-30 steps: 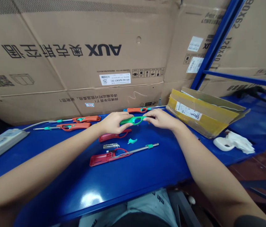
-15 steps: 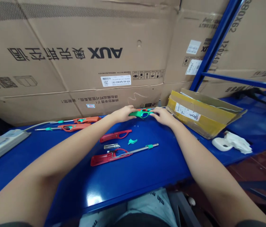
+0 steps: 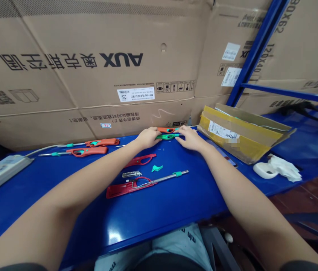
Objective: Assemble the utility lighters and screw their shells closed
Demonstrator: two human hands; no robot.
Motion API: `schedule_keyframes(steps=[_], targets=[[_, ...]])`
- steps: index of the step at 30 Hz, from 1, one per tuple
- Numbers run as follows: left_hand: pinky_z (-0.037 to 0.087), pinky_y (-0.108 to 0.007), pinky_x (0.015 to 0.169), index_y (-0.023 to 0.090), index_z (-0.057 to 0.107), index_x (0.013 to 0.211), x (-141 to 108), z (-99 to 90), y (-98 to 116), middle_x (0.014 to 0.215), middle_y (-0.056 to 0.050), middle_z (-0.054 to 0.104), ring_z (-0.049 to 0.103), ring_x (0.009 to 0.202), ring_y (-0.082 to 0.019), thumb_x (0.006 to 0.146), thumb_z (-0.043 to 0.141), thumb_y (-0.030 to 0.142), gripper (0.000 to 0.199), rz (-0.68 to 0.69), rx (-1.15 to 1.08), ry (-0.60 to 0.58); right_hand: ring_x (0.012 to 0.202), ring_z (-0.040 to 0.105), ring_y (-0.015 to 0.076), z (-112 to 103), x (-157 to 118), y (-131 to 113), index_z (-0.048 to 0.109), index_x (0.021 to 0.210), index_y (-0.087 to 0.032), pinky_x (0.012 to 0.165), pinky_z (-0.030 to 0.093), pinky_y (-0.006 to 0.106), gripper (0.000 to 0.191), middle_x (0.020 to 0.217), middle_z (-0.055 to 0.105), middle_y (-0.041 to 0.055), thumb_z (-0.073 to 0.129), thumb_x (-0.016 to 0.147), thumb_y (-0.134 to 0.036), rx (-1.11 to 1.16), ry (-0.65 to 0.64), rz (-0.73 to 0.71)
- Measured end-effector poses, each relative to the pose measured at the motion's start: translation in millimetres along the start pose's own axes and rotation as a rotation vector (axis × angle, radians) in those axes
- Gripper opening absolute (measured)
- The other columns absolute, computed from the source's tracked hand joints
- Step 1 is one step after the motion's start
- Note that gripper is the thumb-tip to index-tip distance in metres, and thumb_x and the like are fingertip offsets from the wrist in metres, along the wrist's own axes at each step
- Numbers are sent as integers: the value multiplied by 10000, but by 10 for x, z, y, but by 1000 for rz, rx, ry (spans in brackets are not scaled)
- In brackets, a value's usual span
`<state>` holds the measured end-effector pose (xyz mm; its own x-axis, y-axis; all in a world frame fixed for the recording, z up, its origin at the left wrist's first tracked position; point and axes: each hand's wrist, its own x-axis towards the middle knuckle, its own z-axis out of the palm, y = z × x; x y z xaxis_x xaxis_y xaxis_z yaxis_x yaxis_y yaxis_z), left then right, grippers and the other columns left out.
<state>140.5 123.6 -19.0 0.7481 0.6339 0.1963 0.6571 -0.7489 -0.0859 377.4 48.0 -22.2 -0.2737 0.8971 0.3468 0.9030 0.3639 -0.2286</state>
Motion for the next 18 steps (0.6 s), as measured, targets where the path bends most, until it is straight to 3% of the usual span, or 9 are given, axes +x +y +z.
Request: schedule_keyframes(steps=[5,10,15,18], targets=[[527,-376,897,127,705,1178,-14,-39,79,1120,-153,664,656,1039,-290,962,552,320,327,-50,24,13,1133,609,277,33,10,-45,752,1061,-189,1024,451,429,214,1117,687,120,571,959,-241,2,-49,-31],[525,-394,920,151,678,1244,-174,-207,130,1171,-148,649,639,1080,-297,927,578,282,357,-57,15,76,1113,632,274,173,13,-149,726,1119,-194,979,486,417,217,1181,683,129,629,943,-276,31,-56,7],[526,-398,963,171,650,1291,-668,-472,172,1169,-123,655,630,1116,-274,976,510,329,379,-41,-38,165,1014,656,238,314,39,-212,707,1004,-179,915,507,372,119,1118,690,114,627,917,-189,97,-39,63],[526,-410,973,159,703,1192,-1095,-604,200,1120,-111,686,648,1067,-261,976,525,348,337,28,-184,250,935,660,210,375,62,-232,693,896,-171,866,512,338,110,1043,705,104,596,894,-120,153,-29,90]])
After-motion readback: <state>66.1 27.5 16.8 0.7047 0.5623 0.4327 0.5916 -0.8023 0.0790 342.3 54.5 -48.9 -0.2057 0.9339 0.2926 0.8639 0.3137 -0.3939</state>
